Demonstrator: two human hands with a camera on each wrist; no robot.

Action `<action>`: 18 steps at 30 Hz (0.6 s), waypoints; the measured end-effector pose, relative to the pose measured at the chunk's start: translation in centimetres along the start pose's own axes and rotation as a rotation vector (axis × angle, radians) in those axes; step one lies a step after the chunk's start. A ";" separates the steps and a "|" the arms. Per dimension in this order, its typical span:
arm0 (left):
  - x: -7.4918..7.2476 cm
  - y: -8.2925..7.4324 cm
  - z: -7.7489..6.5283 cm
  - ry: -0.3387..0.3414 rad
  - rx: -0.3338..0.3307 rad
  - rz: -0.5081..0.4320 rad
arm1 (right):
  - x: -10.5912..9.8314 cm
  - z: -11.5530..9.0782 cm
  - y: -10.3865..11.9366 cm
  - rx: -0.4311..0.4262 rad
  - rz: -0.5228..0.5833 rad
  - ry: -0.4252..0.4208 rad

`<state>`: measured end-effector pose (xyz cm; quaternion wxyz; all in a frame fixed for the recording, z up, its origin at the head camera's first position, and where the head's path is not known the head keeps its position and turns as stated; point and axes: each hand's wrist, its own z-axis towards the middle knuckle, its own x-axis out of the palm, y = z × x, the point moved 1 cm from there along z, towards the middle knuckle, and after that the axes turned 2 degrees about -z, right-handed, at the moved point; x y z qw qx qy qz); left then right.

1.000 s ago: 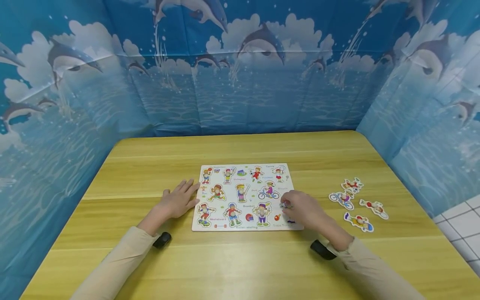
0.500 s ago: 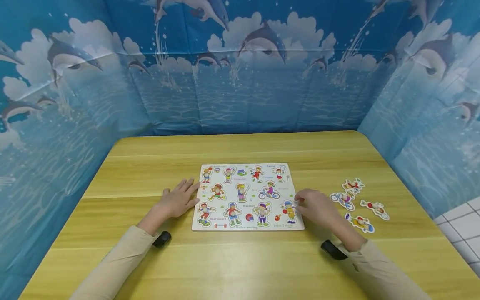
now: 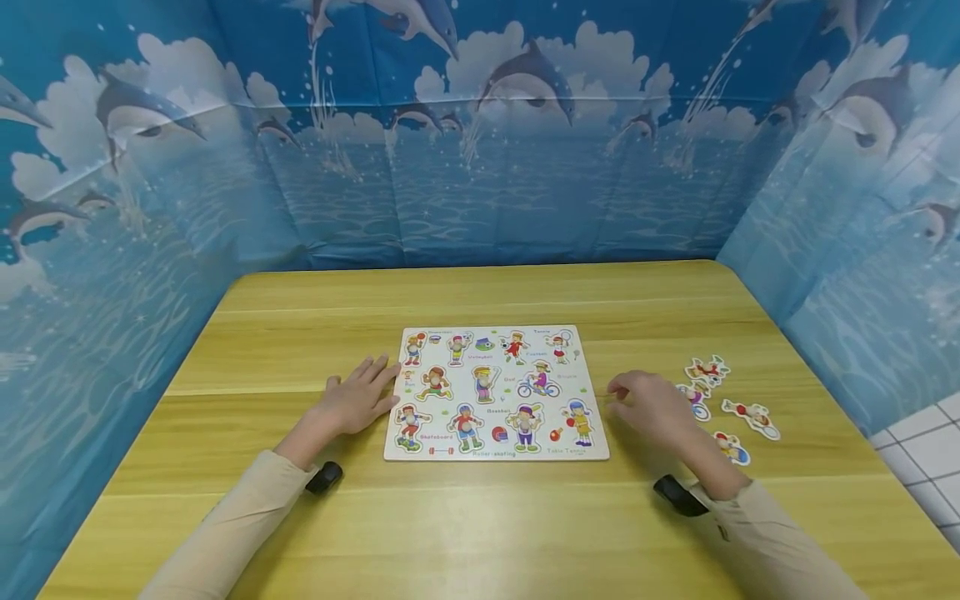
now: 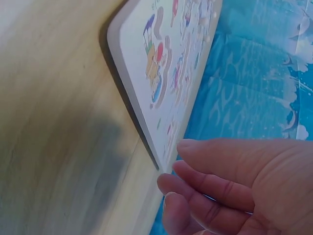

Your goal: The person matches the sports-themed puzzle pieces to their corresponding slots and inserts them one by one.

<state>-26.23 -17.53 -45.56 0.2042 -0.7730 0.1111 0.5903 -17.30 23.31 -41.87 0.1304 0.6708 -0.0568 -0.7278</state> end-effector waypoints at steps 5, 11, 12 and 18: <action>0.0 0.0 0.0 -0.002 0.000 -0.003 | -0.6 0.1 -0.5 0.024 -0.011 -0.005; 0.2 0.1 -0.3 0.010 -0.003 -0.009 | 0.1 -0.3 -1.5 0.049 -0.012 0.015; 0.2 0.1 -0.3 0.004 -0.003 -0.006 | 0.1 -0.3 -1.7 0.050 -0.010 0.011; 0.2 0.2 0.0 -0.014 0.006 0.005 | -0.4 -0.5 -2.9 0.072 -0.013 -0.008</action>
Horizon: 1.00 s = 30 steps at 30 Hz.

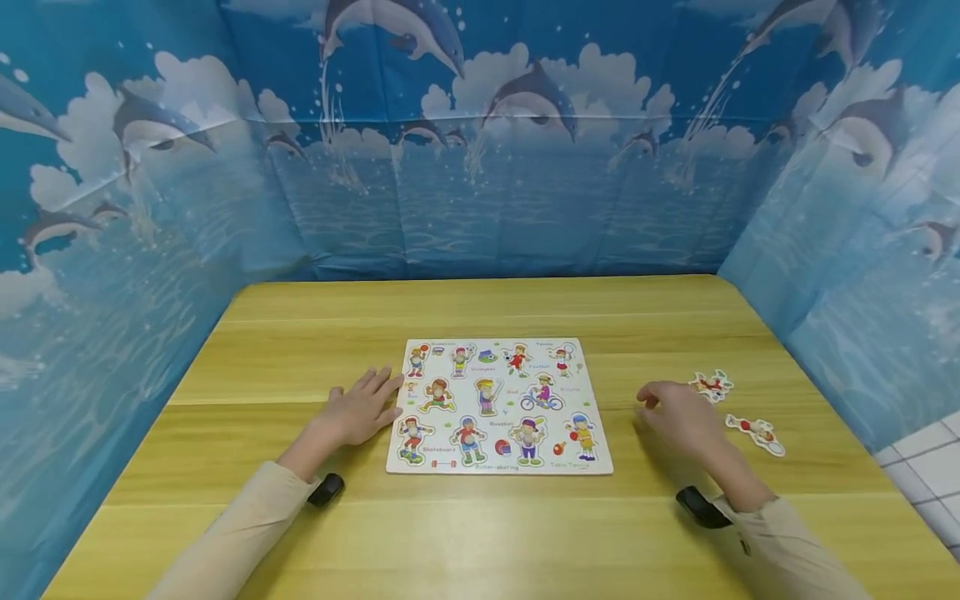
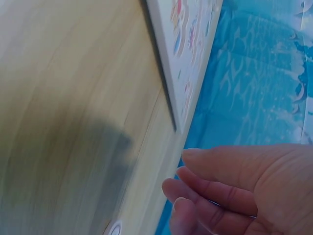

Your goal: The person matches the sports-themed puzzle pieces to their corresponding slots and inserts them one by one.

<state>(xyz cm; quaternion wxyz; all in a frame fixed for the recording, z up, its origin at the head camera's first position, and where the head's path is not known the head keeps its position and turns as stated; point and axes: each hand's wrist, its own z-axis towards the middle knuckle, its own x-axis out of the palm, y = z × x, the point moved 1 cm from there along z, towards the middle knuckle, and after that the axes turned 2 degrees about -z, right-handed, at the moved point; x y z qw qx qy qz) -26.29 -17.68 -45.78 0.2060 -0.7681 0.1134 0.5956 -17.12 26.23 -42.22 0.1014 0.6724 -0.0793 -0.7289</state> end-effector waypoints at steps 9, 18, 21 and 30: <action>0.2 -0.5 -0.1 0.002 -0.004 -0.022 | -0.9 -0.5 -2.2 0.036 0.024 0.039; 0.2 -0.6 -0.1 0.008 -0.010 -0.030 | -2.0 -0.4 -3.5 0.069 0.036 0.080; 0.0 -0.6 -0.1 0.009 -0.008 -0.025 | -2.3 -0.3 -4.2 0.086 0.035 0.075; -0.4 -0.4 -0.1 0.019 -0.015 -0.001 | -2.2 -0.4 -5.5 0.130 0.016 0.056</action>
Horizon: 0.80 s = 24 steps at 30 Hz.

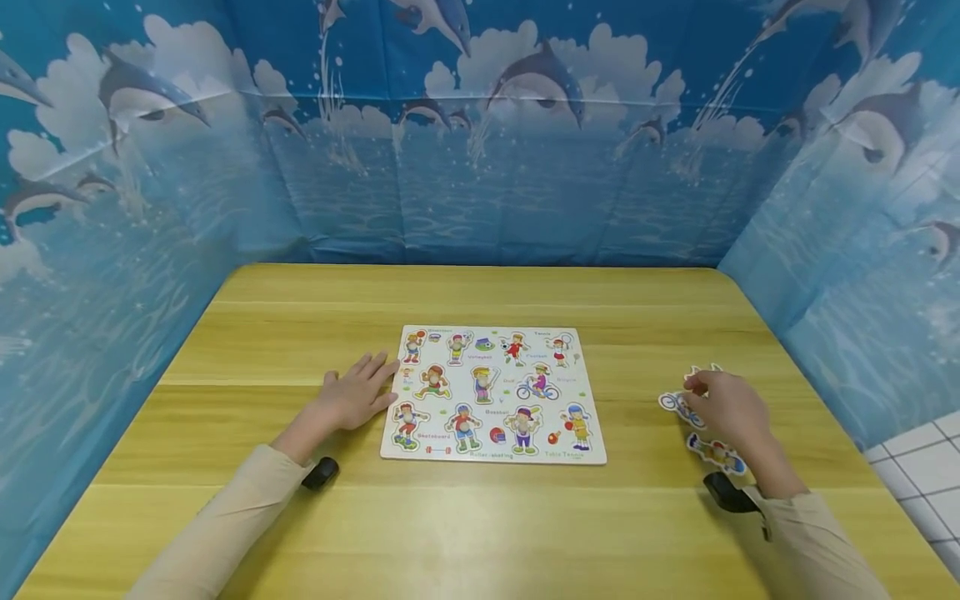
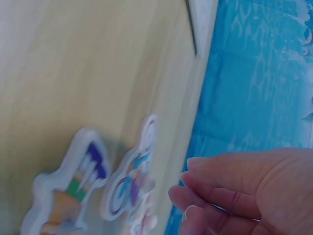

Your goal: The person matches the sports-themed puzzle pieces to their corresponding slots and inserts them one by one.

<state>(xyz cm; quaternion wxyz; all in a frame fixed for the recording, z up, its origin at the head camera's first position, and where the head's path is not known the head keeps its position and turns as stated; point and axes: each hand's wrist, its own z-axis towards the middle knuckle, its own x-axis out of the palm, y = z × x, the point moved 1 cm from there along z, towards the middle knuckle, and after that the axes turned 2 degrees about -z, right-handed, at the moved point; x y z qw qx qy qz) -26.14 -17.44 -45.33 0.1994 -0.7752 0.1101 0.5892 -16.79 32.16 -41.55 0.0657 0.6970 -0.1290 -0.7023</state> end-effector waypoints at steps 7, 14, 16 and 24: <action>0.1 0.0 0.0 -0.007 -0.004 -0.008 | 0.5 0.3 -1.1 0.025 -0.039 0.044; 0.3 0.2 0.0 0.010 -0.002 -0.006 | 1.1 0.5 -1.4 0.091 -0.049 0.088; 0.3 0.2 0.0 0.014 -0.003 -0.012 | 1.3 0.5 -1.3 0.107 -0.041 0.091; 0.2 0.1 0.0 0.009 0.000 -0.012 | 1.3 0.4 -1.0 0.101 -0.030 0.037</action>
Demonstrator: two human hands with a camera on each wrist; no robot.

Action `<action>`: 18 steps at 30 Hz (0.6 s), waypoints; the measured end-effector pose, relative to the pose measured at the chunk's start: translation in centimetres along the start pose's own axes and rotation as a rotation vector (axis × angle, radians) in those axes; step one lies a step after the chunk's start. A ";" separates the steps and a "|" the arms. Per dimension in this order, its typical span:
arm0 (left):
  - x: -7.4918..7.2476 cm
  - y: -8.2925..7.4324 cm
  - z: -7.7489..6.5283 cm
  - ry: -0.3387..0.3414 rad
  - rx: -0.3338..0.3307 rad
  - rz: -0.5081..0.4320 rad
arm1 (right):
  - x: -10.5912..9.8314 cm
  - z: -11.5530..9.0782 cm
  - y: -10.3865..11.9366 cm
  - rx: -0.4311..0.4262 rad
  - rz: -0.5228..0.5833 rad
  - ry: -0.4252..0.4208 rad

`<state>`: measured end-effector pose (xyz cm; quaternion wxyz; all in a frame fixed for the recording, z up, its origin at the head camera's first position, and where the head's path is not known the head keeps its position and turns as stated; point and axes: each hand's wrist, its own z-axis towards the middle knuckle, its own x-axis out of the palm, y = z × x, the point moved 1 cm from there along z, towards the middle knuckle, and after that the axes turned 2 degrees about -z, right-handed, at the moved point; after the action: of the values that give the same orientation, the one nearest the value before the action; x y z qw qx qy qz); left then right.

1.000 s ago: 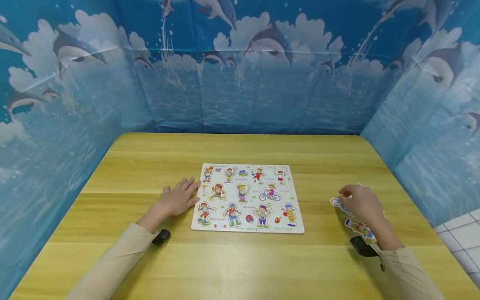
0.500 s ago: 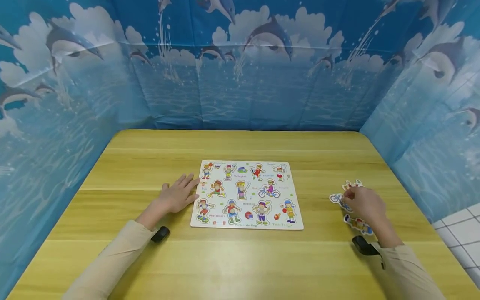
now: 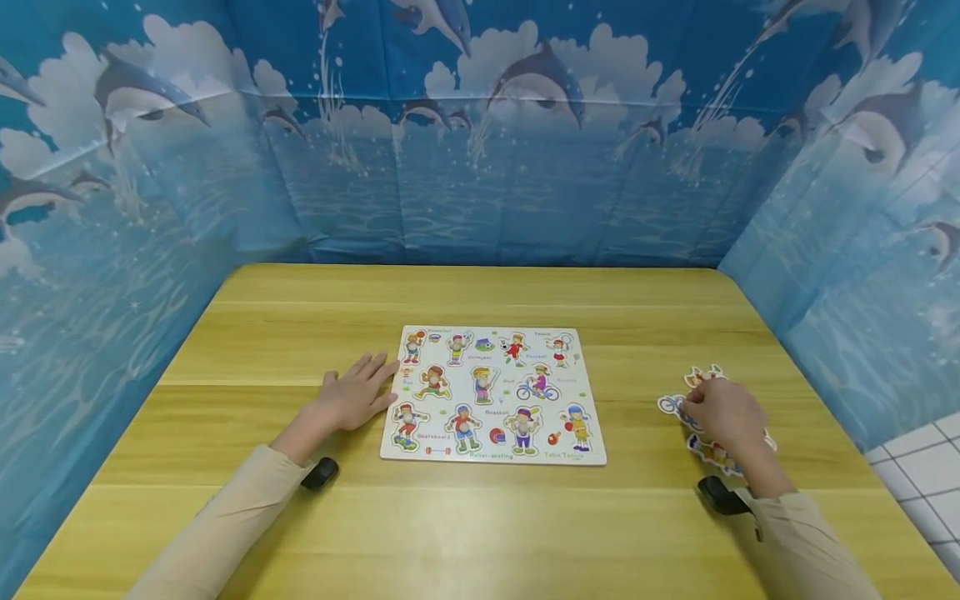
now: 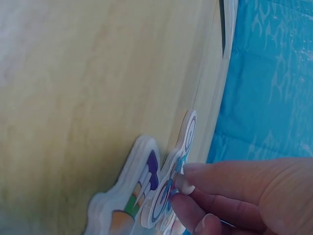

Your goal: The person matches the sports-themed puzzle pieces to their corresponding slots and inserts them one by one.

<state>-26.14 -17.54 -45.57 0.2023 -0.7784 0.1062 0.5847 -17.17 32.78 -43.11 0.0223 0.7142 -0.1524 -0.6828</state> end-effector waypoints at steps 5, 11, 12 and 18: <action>0.0 0.1 0.1 -0.001 -0.004 0.001 | 0.2 0.0 0.0 -0.018 -0.006 -0.020; 0.1 0.0 0.1 -0.006 -0.005 -0.010 | 0.6 -0.1 0.0 -0.024 -0.010 -0.047; 0.1 -0.1 0.1 -0.006 -0.002 -0.012 | 0.7 -0.1 0.0 -0.023 -0.010 -0.052; 0.1 -0.1 0.1 -0.005 -0.008 -0.013 | 0.7 -0.2 0.4 -0.064 -0.028 -0.118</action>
<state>-26.18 -17.43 -45.62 0.2031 -0.7785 0.0983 0.5857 -17.05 32.16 -43.70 0.0265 0.6737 -0.1218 -0.7284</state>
